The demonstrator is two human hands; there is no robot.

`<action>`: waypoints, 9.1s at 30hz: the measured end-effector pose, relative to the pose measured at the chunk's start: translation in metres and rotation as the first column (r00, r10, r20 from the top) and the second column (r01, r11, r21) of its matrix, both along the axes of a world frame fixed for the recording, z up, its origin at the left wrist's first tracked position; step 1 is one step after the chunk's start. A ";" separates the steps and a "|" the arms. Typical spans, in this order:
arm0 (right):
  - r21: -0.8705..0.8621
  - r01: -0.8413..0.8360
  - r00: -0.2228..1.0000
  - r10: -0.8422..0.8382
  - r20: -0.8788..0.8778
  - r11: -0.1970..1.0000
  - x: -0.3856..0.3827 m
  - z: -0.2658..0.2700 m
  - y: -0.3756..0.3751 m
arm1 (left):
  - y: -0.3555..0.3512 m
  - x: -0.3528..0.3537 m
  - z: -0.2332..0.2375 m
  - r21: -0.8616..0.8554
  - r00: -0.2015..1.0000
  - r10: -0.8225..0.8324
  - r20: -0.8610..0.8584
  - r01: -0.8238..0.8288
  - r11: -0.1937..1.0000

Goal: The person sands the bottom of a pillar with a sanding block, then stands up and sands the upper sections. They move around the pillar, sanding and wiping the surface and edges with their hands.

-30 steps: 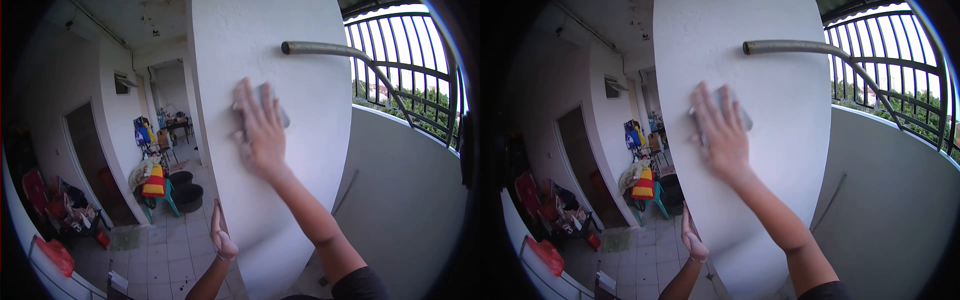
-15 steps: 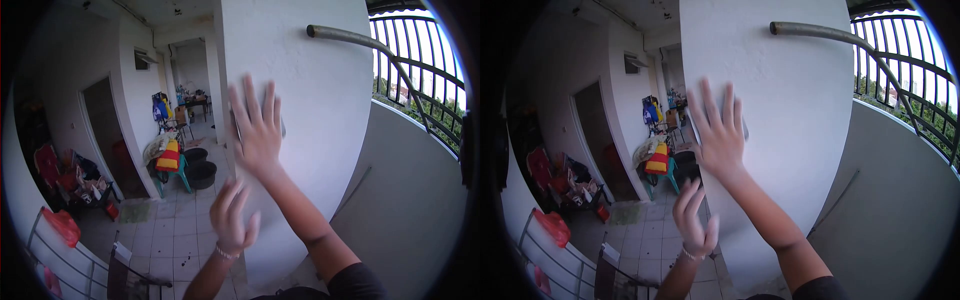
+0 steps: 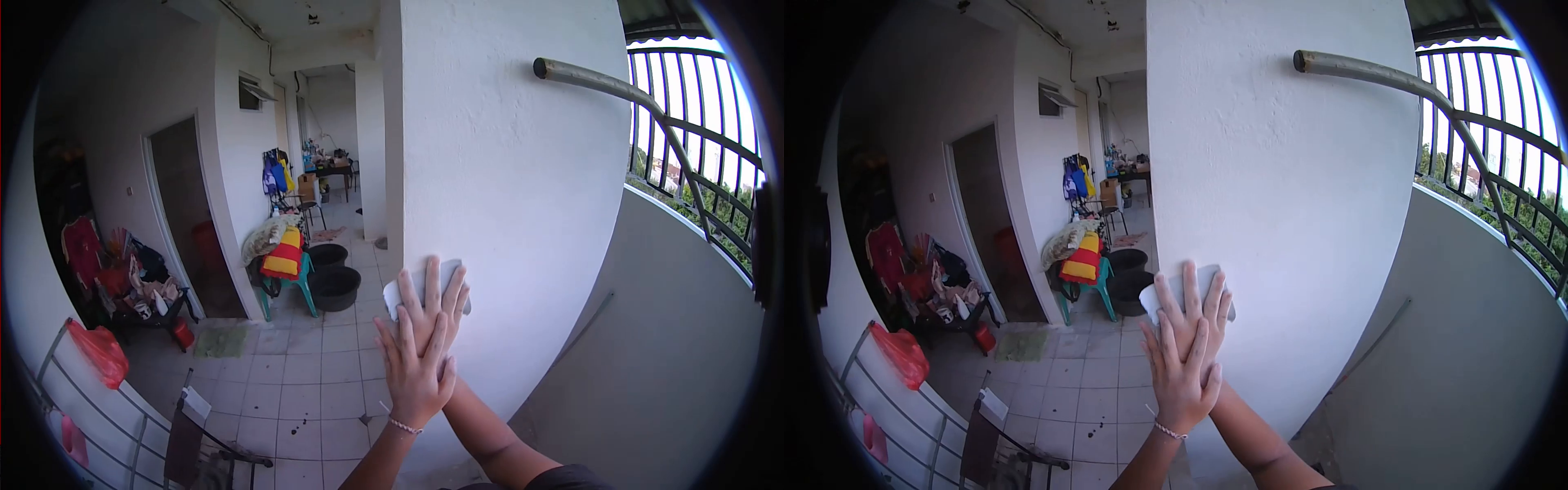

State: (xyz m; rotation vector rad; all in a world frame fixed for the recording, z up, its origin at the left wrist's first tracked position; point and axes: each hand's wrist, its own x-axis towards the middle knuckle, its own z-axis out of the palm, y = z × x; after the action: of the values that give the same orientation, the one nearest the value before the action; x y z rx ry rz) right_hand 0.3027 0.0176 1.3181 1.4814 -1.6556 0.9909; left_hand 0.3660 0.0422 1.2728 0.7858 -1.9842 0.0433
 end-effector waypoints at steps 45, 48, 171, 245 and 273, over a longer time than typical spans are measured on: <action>-0.045 0.060 0.238 0.030 0.971 0.997 -0.154 -0.286 0.248 | -0.036 -0.084 0.129 -0.498 0.923 0.375 0.083 -0.287 0.818; -0.150 0.070 0.230 0.130 0.964 0.986 -0.162 -0.300 0.258 | -0.033 -0.089 0.086 -0.488 0.921 0.371 0.119 -0.271 0.830; -0.042 0.164 0.985 -0.162 0.065 0.986 0.012 -0.141 -0.009 | -0.084 0.139 -0.111 0.798 0.948 -0.261 -0.183 0.299 0.523; 0.415 0.064 0.272 -0.416 0.868 0.908 0.018 -0.334 0.175 | -0.104 0.001 -0.122 -0.659 0.510 0.469 0.722 0.714 0.238; -0.491 0.547 0.625 0.060 0.778 0.678 -0.162 -0.059 -0.008 | -0.142 0.032 0.176 -0.506 0.520 -0.111 0.847 0.852 0.132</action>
State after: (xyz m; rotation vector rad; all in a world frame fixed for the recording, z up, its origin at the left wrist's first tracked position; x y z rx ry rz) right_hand 0.1403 0.0095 1.2593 0.2374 -1.6161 1.9493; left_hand 0.3978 -0.0995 1.4485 -0.9508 -2.2355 1.0909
